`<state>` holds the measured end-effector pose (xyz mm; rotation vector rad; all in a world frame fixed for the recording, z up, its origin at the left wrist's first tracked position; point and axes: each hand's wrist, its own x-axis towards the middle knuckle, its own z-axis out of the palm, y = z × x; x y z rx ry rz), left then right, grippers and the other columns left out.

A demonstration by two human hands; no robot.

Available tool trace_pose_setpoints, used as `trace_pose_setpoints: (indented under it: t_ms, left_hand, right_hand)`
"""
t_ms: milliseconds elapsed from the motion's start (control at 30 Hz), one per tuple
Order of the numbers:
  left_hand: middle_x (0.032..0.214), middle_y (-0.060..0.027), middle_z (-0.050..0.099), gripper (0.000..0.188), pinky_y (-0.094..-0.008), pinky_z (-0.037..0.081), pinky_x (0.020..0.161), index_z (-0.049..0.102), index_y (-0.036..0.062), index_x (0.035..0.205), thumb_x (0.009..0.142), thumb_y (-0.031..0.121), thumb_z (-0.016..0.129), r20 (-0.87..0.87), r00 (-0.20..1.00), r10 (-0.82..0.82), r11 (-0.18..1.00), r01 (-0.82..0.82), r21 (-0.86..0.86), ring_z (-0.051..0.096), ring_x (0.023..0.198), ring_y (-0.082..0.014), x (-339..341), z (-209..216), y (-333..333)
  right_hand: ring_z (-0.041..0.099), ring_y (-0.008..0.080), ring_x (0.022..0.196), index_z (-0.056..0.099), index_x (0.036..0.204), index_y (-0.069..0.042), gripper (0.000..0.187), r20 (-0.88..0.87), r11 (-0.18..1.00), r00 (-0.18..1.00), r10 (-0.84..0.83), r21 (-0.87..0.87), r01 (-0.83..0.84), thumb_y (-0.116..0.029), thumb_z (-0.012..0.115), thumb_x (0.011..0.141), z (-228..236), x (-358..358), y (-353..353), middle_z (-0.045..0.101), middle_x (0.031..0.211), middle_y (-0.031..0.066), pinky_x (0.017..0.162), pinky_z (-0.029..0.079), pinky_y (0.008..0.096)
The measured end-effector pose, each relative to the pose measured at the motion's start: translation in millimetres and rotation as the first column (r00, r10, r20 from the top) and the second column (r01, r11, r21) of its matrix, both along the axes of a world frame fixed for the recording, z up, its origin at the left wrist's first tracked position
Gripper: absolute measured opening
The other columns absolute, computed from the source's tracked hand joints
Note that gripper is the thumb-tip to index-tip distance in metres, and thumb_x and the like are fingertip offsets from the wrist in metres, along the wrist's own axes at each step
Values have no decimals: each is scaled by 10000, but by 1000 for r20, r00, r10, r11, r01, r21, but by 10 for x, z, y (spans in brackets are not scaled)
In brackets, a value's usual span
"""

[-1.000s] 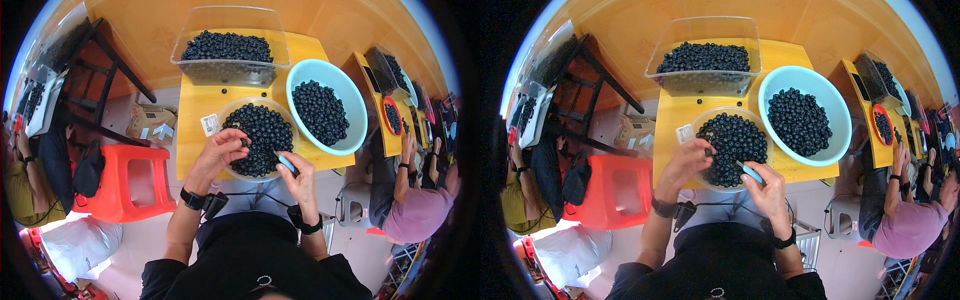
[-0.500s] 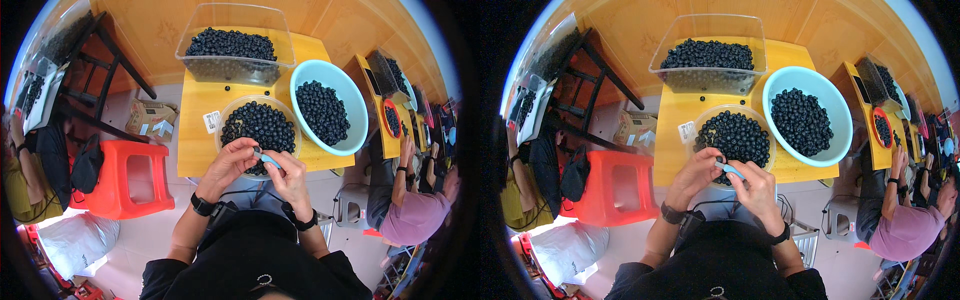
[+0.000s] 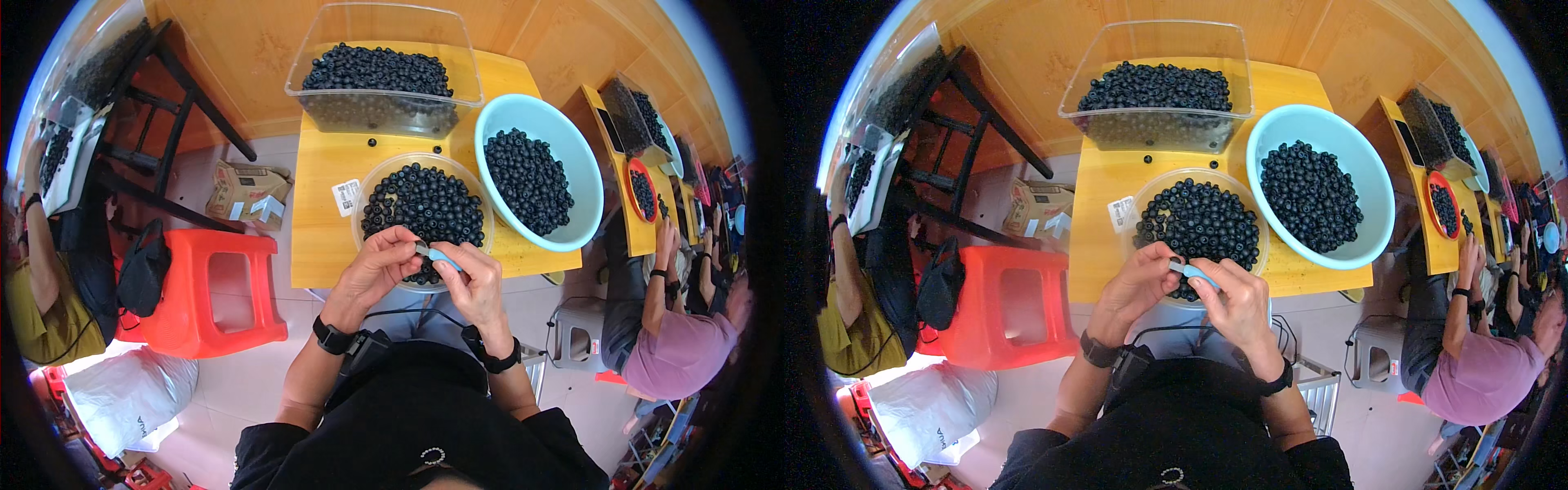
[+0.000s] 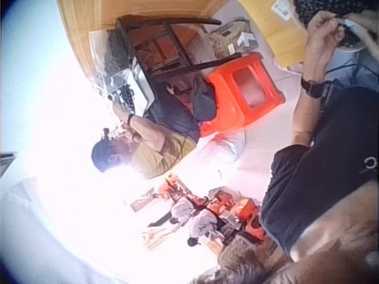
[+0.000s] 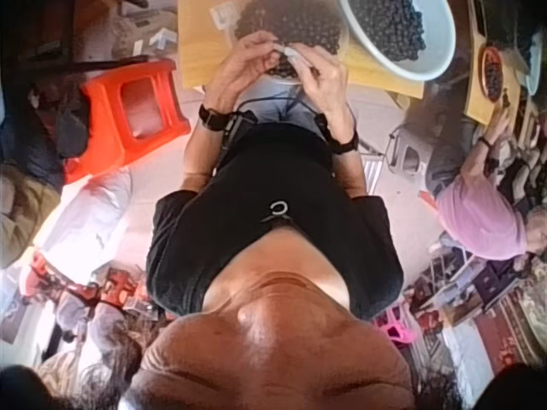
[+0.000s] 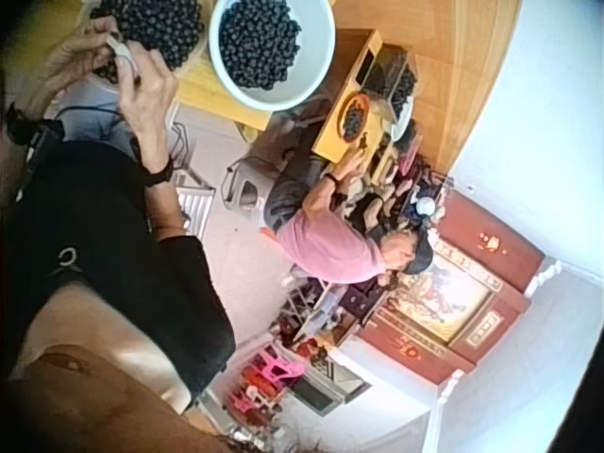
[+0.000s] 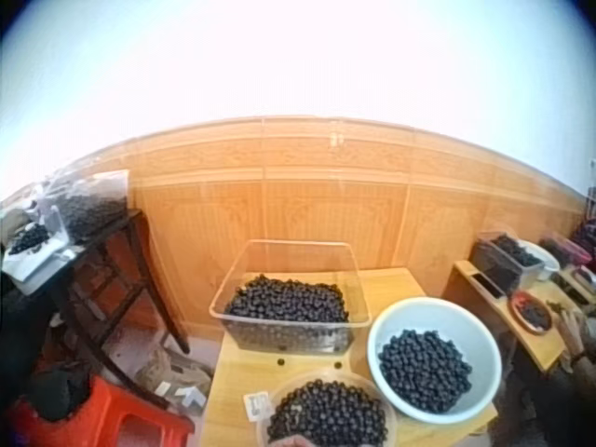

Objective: Sorting blueberries by hand to remove stems and damaged fruit.

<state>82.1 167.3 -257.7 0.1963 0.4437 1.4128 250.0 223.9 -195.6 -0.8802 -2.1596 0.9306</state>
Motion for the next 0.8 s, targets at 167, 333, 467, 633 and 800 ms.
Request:
trace_pose_setpoints:
  t_ms: [167, 333, 467, 633, 800]
  left_hand:
    - [900, -72, 651, 110, -239, 535, 699, 604, 41, 923, 822, 21, 640, -42, 983, -178, 973, 182, 142, 636, 747, -134, 212, 301, -105]
    - [903, -75, 651, 112, -238, 542, 727, 599, 45, 930, 827, 19, 634, 10, 997, -71, 995, 70, 64, 640, 775, -135, 86, 128, -73]
    - [904, -70, 647, 132, -237, 543, 731, 591, 47, 948, 828, 14, 632, -8, 999, -49, 998, 49, 27, 640, 785, -135, 67, 82, -69]
    - [911, -58, 636, 180, -236, 534, 709, 550, 56, 955, 812, 5, 647, -91, 994, -66, 997, 68, 27, 635, 762, -132, 123, 109, -82]
    - [912, -49, 625, 240, -235, 520, 680, 515, 72, 964, 792, 10, 671, -61, 967, -249, 968, 250, 13, 630, 760, -127, 169, 1, -134]
  right_hand:
    - [635, 264, 659, 660, 947, 9, 198, 17, 969, 971, -237, -73, 238, -149, 630, 832, -328, 56, 289, 651, 800, 172, 594, 473, 328]
    - [630, 175, 690, 655, 974, 18, 221, -25, 936, 985, -172, -315, 155, -141, 649, 820, -238, 90, 207, 670, 827, 137, 612, 471, 283]
    - [573, 102, 698, 655, 1004, 6, 251, -246, 905, 964, -97, -424, -17, -69, 696, 768, -80, 56, 62, 648, 858, 56, 594, 454, 253]
    - [464, 32, 606, 660, 961, 8, 240, -241, 869, 970, 27, -473, -142, -17, 718, 729, -63, 52, 14, 521, 719, -20, 539, 387, 194]
    - [507, 37, 651, 650, 863, 0, 76, -325, 578, 942, -88, -787, -217, -24, 667, 793, -80, 168, -65, 603, 763, -7, 567, 398, 191]
